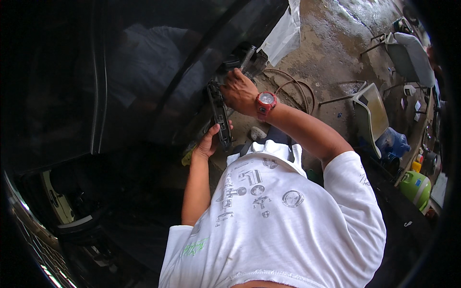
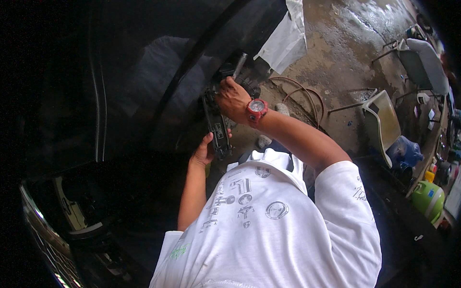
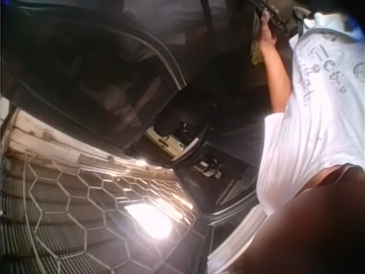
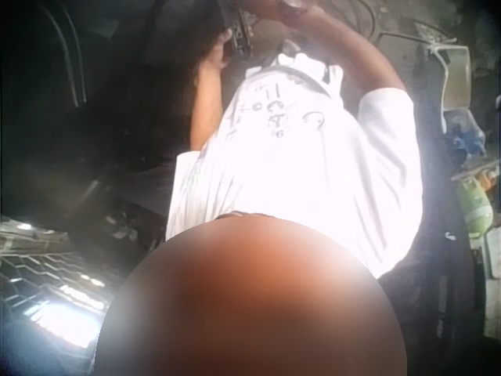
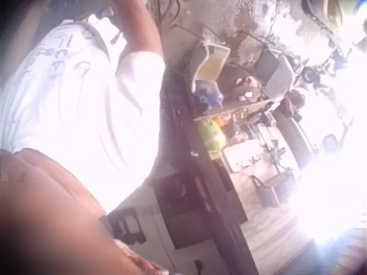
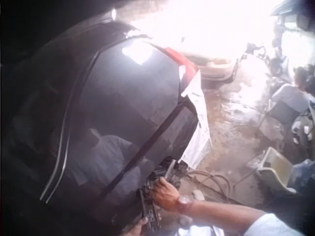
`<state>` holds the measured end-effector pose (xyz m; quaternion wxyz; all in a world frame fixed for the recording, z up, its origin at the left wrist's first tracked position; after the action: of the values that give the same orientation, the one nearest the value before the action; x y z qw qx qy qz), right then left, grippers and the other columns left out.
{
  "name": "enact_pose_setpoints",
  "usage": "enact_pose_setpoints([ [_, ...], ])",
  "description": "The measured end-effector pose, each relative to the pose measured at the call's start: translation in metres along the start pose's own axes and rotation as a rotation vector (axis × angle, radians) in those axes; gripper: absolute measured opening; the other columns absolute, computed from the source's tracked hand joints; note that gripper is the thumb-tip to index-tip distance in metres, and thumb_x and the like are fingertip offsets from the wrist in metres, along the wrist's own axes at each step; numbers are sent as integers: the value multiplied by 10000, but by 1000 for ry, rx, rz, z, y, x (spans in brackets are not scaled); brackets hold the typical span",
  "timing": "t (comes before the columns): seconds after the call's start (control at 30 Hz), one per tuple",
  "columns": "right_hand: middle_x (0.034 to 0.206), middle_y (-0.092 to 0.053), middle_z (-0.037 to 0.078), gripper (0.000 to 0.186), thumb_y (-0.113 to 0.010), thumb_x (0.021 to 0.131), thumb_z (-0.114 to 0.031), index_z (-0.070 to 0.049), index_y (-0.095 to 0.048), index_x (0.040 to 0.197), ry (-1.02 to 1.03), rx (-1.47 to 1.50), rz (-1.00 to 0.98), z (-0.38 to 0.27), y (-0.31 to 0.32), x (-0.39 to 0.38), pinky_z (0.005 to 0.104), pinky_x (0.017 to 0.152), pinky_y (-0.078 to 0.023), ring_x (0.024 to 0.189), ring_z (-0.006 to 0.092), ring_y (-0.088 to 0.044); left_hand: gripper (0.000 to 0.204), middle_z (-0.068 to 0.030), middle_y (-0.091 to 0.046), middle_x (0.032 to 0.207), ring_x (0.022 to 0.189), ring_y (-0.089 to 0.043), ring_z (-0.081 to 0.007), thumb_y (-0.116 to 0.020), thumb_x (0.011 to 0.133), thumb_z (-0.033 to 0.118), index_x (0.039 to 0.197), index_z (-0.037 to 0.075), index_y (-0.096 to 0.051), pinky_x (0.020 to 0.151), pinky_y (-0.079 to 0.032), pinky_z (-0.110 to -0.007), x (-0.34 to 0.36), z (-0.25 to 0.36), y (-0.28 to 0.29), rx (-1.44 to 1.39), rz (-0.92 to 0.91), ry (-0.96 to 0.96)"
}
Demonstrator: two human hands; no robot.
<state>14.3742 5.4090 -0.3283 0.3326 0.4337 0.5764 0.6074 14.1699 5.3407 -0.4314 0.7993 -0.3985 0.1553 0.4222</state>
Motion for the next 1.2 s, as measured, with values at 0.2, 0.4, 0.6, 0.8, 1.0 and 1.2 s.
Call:
enact_pose_setpoints([
  [0.2, 1041, -690, 114, 388, -748, 837, -349, -107, -732, 1140, 55, -51, -4, 1, -7, 4, 456, 1055, -365, 1171, 293, -599, 876, -159, -674, 1407, 1273, -680, -272, -813, 895, 573, 1484, -16, -543, 1015, -609, -513, -1, 0, -1, -7, 3, 11],
  [0.4, 1013, -723, 135, 401, -739, 891, -399, -99, -736, 1158, -155, 342, 53, 15, -16, -5, 468, 1040, -389, 1128, 313, -619, 895, -164, -656, 1426, 1295, -663, -288, -827, 887, 558, 1508, -8, -516, 1027, -600, -528, 0, 1, 2, -28, -5, 7],
  [0.6, 1090, -731, 185, 509, -717, 927, -485, -68, -693, 1219, -264, 593, 39, 16, -37, -8, 526, 1038, -409, 1159, 378, -625, 906, -169, -657, 1409, 1288, -661, -291, -839, 874, 557, 1509, 2, -510, 1040, -591, -538, 1, -1, 7, -49, 8, 14],
  [0.8, 1148, -735, 205, 604, -750, 931, -434, -46, -600, 1369, -145, 614, -124, 25, -45, -5, 566, 1080, -424, 1252, 419, -614, 913, -169, -664, 1387, 1263, -673, -292, -845, 864, 561, 1503, -1, -515, 1046, -587, -537, 1, -1, 9, -46, 17, 15],
  [1.0, 1336, -659, 241, 573, -801, 912, -211, -5, -572, 1396, -7, 630, -222, 39, -41, 0, 557, 1106, -463, 1303, 449, -597, 869, -172, -678, 1362, 1254, -680, -289, -846, 863, 543, 1459, -20, -557, 1037, -593, -522, 1, 1, 6, -46, 19, 12],
  [1.2, 1214, -721, 261, 457, -719, 940, -151, -58, -645, 1381, 94, 790, -333, 53, -41, 10, 508, 993, -560, 1153, 447, -686, 861, -177, -676, 1367, 1254, -686, -283, -849, 866, 528, 1456, -27, -556, 1025, -602, -509, 0, 3, 2, -34, 24, -7],
])
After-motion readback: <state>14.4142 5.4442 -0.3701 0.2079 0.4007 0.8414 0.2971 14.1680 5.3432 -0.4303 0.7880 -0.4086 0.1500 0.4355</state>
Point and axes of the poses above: each hand's wrist, its own x-axis towards the middle knuckle, its own y-axis out of the back of the hand, z = x × y, the point moved 6 cm from there along x, towards the middle knuckle
